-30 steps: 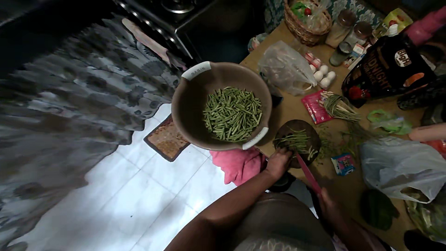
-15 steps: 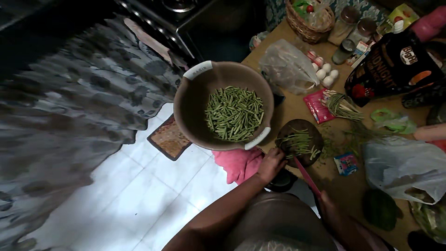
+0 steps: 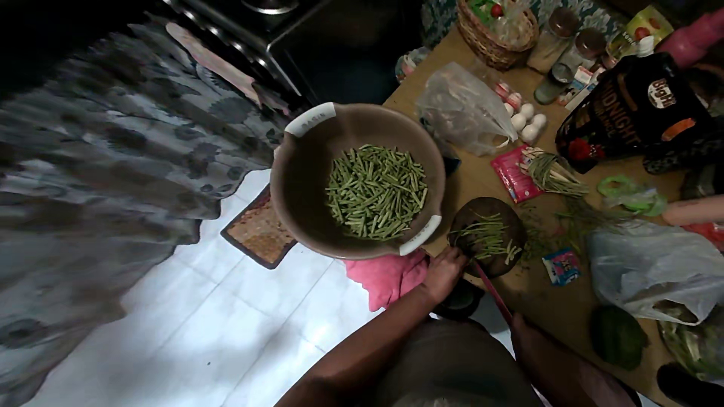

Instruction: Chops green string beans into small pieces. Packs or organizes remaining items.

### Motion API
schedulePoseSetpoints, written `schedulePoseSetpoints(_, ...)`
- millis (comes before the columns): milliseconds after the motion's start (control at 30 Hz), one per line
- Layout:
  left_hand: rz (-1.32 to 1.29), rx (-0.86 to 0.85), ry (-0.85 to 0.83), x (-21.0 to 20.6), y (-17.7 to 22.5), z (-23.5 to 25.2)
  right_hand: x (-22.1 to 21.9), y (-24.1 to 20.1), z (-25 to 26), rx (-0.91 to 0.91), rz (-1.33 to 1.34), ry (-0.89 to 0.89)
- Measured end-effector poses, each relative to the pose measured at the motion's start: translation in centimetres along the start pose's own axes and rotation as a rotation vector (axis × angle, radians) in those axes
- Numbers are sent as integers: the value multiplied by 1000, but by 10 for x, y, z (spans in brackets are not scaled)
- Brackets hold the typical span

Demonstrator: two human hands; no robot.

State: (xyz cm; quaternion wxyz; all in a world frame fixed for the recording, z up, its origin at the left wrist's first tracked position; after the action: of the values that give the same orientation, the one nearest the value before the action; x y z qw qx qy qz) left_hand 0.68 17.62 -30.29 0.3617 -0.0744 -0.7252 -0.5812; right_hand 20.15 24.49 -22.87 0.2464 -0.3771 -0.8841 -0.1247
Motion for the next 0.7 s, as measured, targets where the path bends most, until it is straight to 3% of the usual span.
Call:
schedulePoseSetpoints(67, -37, -8, 13, 0, -3, -4, -13, 8, 12, 46, 29, 144)
schedulePoseSetpoints(300, -276, 49, 52, 15, -16, -16, -25, 37, 30, 208, 245, 208)
schedulePoseSetpoints(533, -39, -47, -33, 1, 8, -6, -3, 50, -1, 225, 298, 434)
schedulePoseSetpoints(700, 86, -51, -77, -15, 20, -1, -5, 79, -11, 124, 355, 469)
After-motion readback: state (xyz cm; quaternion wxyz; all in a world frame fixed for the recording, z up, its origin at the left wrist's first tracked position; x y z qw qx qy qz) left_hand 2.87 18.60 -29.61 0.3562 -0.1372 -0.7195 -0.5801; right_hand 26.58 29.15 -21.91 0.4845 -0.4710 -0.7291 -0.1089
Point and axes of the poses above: each hand's wrist, its own z-axis towards the middle knuckle, its own x-axis out of the back of the hand, y = z × x, the point moved 7 cm from there along z, towards the middle knuckle, and after that the axes turned 6 degrees about -z, right-handed, at the moved point
